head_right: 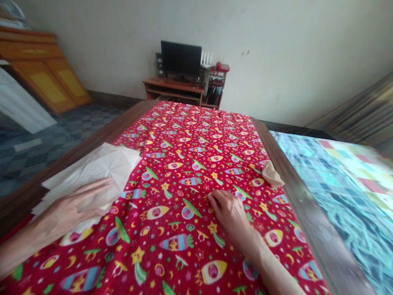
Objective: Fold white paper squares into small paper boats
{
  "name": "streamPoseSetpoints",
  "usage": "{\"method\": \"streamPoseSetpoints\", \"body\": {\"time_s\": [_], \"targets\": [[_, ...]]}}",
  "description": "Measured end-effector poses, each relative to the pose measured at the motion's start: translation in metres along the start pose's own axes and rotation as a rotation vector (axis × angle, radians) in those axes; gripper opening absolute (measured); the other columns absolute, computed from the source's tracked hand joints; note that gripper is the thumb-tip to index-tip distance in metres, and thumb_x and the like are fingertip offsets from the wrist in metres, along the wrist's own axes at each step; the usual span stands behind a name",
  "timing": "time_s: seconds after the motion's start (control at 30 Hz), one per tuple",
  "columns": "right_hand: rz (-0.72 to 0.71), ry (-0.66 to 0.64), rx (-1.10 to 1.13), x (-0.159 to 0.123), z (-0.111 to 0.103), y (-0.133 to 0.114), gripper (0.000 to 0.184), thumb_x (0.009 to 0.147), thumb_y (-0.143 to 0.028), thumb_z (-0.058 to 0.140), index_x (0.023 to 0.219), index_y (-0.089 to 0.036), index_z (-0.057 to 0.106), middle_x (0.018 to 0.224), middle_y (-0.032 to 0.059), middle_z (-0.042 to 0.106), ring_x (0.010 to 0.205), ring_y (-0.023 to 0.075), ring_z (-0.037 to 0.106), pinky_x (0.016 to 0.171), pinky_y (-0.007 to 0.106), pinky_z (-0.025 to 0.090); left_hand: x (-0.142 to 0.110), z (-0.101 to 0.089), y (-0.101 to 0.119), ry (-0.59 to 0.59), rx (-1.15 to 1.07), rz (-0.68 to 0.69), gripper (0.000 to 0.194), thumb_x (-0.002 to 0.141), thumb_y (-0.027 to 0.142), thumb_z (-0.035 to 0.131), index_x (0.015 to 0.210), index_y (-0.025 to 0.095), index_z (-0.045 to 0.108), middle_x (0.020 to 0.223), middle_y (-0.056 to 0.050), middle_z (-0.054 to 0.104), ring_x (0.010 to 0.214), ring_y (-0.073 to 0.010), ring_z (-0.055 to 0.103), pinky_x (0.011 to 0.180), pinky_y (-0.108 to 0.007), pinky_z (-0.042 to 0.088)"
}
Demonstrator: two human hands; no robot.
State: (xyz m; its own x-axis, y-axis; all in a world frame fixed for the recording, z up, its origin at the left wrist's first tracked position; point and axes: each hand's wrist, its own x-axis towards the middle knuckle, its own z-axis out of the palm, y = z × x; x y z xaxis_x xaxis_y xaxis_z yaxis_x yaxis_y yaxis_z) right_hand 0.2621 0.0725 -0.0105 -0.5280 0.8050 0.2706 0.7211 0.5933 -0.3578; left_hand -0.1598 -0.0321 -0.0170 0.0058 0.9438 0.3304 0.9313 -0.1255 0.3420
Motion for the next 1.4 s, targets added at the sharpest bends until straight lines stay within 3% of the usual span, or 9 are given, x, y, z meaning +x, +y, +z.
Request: {"method": "streamPoseSetpoints", "body": {"time_s": [0.2, 0.3, 0.37, 0.57, 0.7, 0.83, 1.0, 1.2, 1.4], "targets": [[-0.008, -0.004, 0.019, 0.0, 0.001, 0.003, 0.027, 0.097, -0.034, 0.042, 0.084, -0.018, 0.06, 0.072, 0.0019, 0.061, 0.063, 0.0138, 0.056, 0.061, 0.025, 0.037, 0.003, -0.005, -0.007, -0.137, -0.147, 0.019, 0.054, 0.079, 0.058, 0.06, 0.118, 0.021, 0.062, 0.132, -0.008, 0.056, 0.117, -0.021, 0.057, 0.099, -0.034, 0.045], [-0.01, 0.001, 0.024, 0.0, 0.002, 0.004, 0.026, 0.096, -0.034, 0.043, 0.084, -0.019, 0.06, 0.072, 0.0018, 0.061, 0.064, 0.0138, 0.057, 0.061, 0.025, 0.037, 0.007, -0.011, 0.001, -0.111, -0.192, -0.014, 0.035, 0.085, 0.05, 0.054, 0.09, 0.02, 0.071, 0.12, -0.007, 0.065, 0.106, -0.0189, 0.062, 0.096, -0.029, 0.047], [-0.012, 0.003, 0.028, 0.0, 0.001, 0.003, 0.026, 0.096, -0.034, 0.043, 0.083, -0.018, 0.06, 0.072, 0.0017, 0.061, 0.064, 0.0138, 0.057, 0.061, 0.025, 0.037, 0.009, -0.014, 0.007, -0.085, -0.202, -0.047, 0.034, 0.085, 0.046, 0.052, 0.07, 0.02, 0.068, 0.109, -0.006, 0.07, 0.096, -0.0175, 0.066, 0.092, -0.026, 0.048], [-0.014, 0.005, 0.022, 0.0, 0.0, 0.001, 0.027, 0.096, -0.033, 0.043, 0.081, -0.019, 0.059, 0.069, 0.0012, 0.06, 0.061, 0.0134, 0.056, 0.06, 0.025, 0.036, 0.008, -0.011, 0.012, 0.059, -0.138, -0.183, 0.031, 0.077, 0.044, 0.056, 0.058, 0.02, 0.058, 0.081, -0.002, 0.071, 0.072, -0.0155, 0.064, 0.07, -0.021, 0.049], [-0.015, 0.003, 0.021, 0.0, 0.001, 0.002, 0.027, 0.097, -0.034, 0.042, 0.083, -0.019, 0.06, 0.071, 0.0022, 0.061, 0.063, 0.0141, 0.057, 0.061, 0.024, 0.037, 0.01, -0.011, 0.012, -0.002, -0.191, -0.24, 0.03, 0.073, 0.049, 0.06, 0.066, 0.02, 0.062, 0.077, 0.0, 0.069, 0.069, -0.0154, 0.062, 0.067, -0.021, 0.048], [-0.018, 0.001, 0.017, 0.0, 0.001, 0.002, 0.027, 0.097, -0.034, 0.042, 0.084, -0.019, 0.061, 0.073, 0.003, 0.063, 0.063, 0.0143, 0.058, 0.061, 0.025, 0.038, 0.012, -0.012, 0.02, -0.093, -0.216, -0.19, 0.033, 0.075, 0.051, 0.058, 0.079, 0.019, 0.065, 0.079, -0.002, 0.067, 0.071, -0.016, 0.062, 0.066, -0.021, 0.048], [-0.011, 0.006, 0.013, 0.0, -0.001, 0.0, 0.027, 0.097, -0.034, 0.042, 0.084, -0.019, 0.061, 0.073, 0.0032, 0.064, 0.063, 0.0144, 0.058, 0.06, 0.025, 0.039, 0.014, -0.009, 0.037, -0.076, -0.156, -0.084, 0.03, 0.086, 0.039, 0.045, 0.068, 0.019, 0.06, 0.07, 0.0, 0.061, 0.065, -0.0133, 0.057, 0.063, -0.021, 0.044], [-0.021, 0.011, 0.013, 0.0, 0.0, 0.002, 0.028, 0.097, -0.034, 0.041, 0.084, -0.019, 0.061, 0.072, 0.0038, 0.065, 0.063, 0.0145, 0.058, 0.061, 0.025, 0.04, 0.02, -0.002, 0.063, -0.045, -0.174, 0.03, 0.025, 0.09, 0.028, 0.046, 0.069, 0.018, 0.055, 0.073, 0.0, 0.06, 0.067, -0.0111, 0.056, 0.064, -0.021, 0.041], [-0.021, 0.014, 0.017, 0.001, -0.001, 0.0, 0.027, 0.096, -0.032, 0.042, 0.083, -0.019, 0.061, 0.073, 0.0038, 0.065, 0.064, 0.0142, 0.059, 0.061, 0.025, 0.04, 0.025, 0.018, 0.074, -0.165, -0.195, 0.041, 0.016, 0.087, 0.025, 0.053, 0.073, 0.018, 0.055, 0.076, 0.0, 0.06, 0.07, -0.0125, 0.056, 0.067, -0.023, 0.043]]}}
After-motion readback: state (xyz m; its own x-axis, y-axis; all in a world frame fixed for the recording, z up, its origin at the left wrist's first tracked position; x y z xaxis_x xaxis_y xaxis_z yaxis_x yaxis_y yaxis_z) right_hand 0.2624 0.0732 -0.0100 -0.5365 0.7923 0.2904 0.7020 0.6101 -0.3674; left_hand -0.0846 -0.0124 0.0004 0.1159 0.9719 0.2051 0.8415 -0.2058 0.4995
